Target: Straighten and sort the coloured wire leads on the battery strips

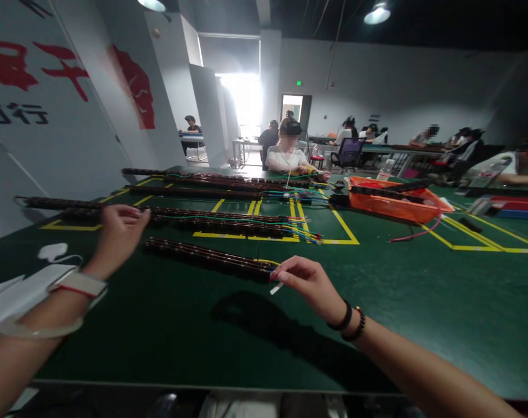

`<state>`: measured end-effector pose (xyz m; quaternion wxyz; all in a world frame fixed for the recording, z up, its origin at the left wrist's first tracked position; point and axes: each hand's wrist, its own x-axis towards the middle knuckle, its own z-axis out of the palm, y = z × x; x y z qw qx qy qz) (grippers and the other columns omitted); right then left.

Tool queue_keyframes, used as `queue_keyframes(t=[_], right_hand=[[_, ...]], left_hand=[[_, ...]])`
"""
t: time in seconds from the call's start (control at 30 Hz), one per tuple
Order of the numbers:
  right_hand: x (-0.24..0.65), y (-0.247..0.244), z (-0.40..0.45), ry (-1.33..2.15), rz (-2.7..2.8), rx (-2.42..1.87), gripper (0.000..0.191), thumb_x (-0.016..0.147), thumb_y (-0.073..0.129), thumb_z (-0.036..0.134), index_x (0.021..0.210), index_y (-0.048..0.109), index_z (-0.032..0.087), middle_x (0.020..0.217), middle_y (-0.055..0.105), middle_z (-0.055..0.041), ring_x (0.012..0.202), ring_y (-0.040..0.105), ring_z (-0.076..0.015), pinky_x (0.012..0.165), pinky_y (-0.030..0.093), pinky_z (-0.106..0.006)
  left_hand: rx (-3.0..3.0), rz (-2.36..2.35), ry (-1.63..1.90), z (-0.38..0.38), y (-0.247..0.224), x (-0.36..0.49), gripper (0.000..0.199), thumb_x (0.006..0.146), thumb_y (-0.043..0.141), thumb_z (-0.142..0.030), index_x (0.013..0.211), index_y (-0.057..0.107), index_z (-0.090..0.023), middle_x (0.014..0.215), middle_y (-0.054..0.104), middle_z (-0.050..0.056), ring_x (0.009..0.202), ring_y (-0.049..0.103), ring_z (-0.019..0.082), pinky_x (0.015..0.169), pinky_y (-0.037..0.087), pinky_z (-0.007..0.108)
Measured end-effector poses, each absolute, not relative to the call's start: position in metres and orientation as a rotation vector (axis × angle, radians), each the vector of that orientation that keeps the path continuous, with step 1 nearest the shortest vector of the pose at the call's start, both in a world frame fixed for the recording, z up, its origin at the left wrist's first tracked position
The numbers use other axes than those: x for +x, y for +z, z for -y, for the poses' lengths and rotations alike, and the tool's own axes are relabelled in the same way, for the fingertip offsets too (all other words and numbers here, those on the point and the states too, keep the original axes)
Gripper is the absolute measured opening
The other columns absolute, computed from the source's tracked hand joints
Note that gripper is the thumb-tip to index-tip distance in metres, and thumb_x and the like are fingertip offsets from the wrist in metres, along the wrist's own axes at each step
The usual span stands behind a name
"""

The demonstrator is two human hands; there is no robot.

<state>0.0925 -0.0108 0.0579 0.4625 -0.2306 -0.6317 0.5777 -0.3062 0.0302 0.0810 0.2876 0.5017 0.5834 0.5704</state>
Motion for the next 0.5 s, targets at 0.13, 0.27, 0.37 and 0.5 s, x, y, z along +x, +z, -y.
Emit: queue_keyframes(t=[0.13,0.27,0.37,0.5], right_hand=[[0.094,0.069,0.007,1.352,1.535,-0.465,0.015,0.074,0.072,0.037,0.078,0.068,0.022,0.085,0.066,-0.0023,0.081,0.061,-0.0149,0.075,0.052,-0.029],[0.093,0.07,0.003,1.418,1.558,-0.318,0.009,0.077,0.071,0.032,0.077,0.069,0.023,0.087,0.064,-0.0017,0.079,0.06,-0.0136,0.067,0.052,-0.026],[0.1,0.069,0.0,1.503,1.526,-0.266,0.008,0.076,0.071,0.032,0.077,0.069,0.025,0.09,0.063,-0.0014,0.073,0.059,-0.0125,0.056,0.05,-0.024],[0.108,0.072,0.005,1.498,1.569,-0.243,0.012,0.072,0.075,0.034,0.069,0.069,0.024,0.083,0.064,-0.0016,0.083,0.059,-0.0157,0.076,0.051,-0.032]], left_hand=[[1.455,-1.14,0.886,0.015,0.088,-0.162,0.045,0.087,0.041,-0.055,0.104,0.055,-0.016,0.091,0.066,0.009,0.074,0.061,0.019,0.06,0.045,0.03],[1.1,-0.676,0.654,0.062,0.088,-0.07,0.047,0.088,0.037,-0.057,0.103,0.054,-0.016,0.076,0.066,0.009,0.056,0.056,0.013,0.05,0.038,0.024],[0.895,-0.574,0.815,0.074,0.086,-0.045,0.032,0.087,0.049,-0.047,0.091,0.056,-0.016,0.056,0.056,0.0,0.042,0.042,0.006,0.043,0.028,0.019],[0.737,-0.456,0.823,0.074,0.078,-0.032,0.02,0.083,0.061,-0.036,0.083,0.057,-0.016,0.05,0.05,-0.003,0.037,0.036,0.004,0.04,0.028,0.016]])
